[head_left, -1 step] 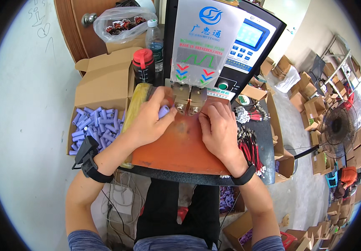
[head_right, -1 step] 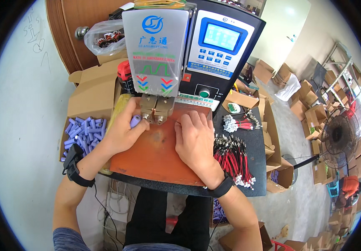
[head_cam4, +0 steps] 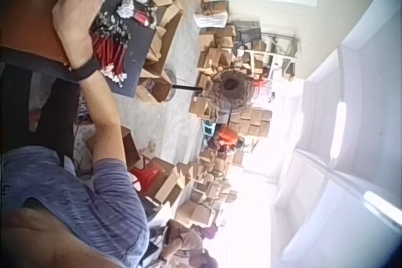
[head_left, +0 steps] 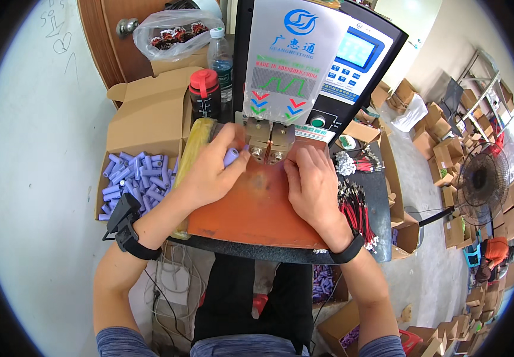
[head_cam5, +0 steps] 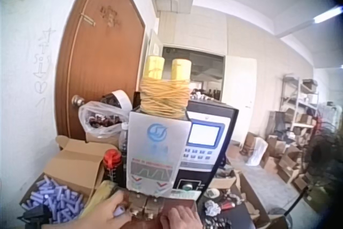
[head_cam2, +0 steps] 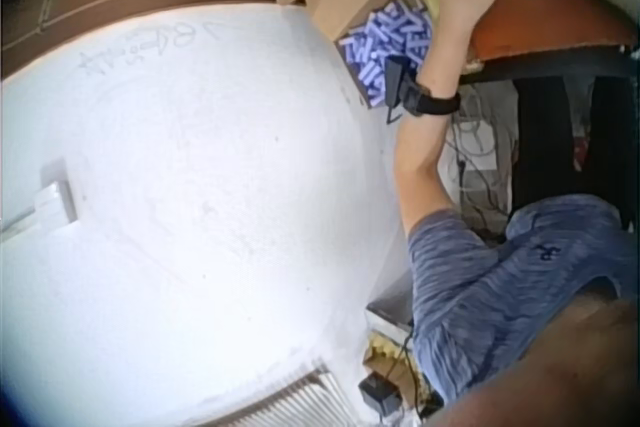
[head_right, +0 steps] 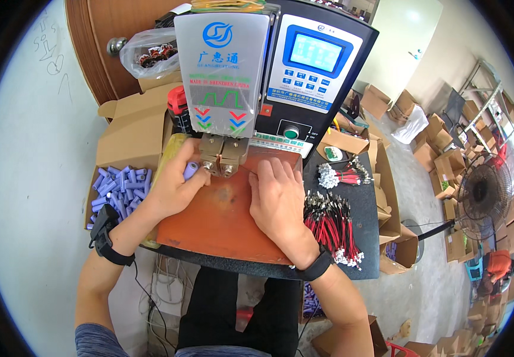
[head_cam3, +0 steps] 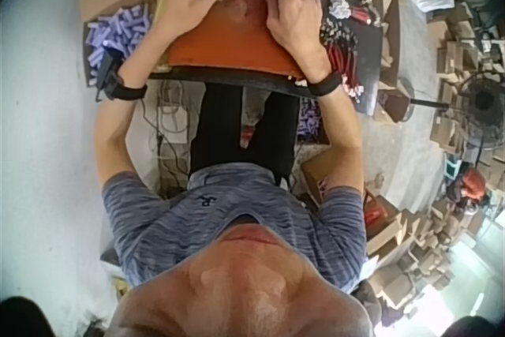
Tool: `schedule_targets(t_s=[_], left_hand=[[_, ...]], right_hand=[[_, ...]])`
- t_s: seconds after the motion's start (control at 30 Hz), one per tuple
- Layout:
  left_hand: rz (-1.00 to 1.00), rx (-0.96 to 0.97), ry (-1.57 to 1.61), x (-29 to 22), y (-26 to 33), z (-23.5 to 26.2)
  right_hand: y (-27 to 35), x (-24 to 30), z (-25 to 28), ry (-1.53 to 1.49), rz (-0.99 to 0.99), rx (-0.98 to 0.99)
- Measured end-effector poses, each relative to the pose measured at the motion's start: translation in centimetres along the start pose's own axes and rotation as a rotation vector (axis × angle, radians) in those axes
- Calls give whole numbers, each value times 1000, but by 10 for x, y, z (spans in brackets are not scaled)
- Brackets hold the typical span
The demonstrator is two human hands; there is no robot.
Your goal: Assembling lithium battery packs by aligning cells and attaching wiring components using a spot welder.
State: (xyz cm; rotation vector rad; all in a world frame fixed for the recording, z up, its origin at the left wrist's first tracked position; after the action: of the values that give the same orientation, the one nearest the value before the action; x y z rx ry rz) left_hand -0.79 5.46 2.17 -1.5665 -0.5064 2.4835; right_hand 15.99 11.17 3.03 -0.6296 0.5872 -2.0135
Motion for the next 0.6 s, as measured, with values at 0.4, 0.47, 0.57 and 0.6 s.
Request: schedule_targets(t_s=[0.4, 0.47, 0.57, 0.6], left_hand=[[-101, 128, -127, -2, -1, -5], [-27, 39, -127, -1, 0, 2], [9, -171, -176, 9, 0, 17], [-29, -294, -225, 10, 2, 26]], right_hand=[[1, -12, 2, -919, -177, -115], [0, -11, 7, -612, -73, -80], [-7, 4, 20, -277, 43, -114], [-7, 5, 19, -276, 44, -114]])
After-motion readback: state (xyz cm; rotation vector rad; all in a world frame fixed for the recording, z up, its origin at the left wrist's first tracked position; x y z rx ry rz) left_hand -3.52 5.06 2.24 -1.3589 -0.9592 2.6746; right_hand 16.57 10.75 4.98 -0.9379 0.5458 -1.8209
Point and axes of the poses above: each hand's wrist, its own y-axis away from the middle knuckle, its own z-axis out of the back of the hand, x = y × z, the point moved 6 cm from there along -y, towards the middle knuckle, and after that the axes turned 9 degrees about x, right-handed, at the moved point
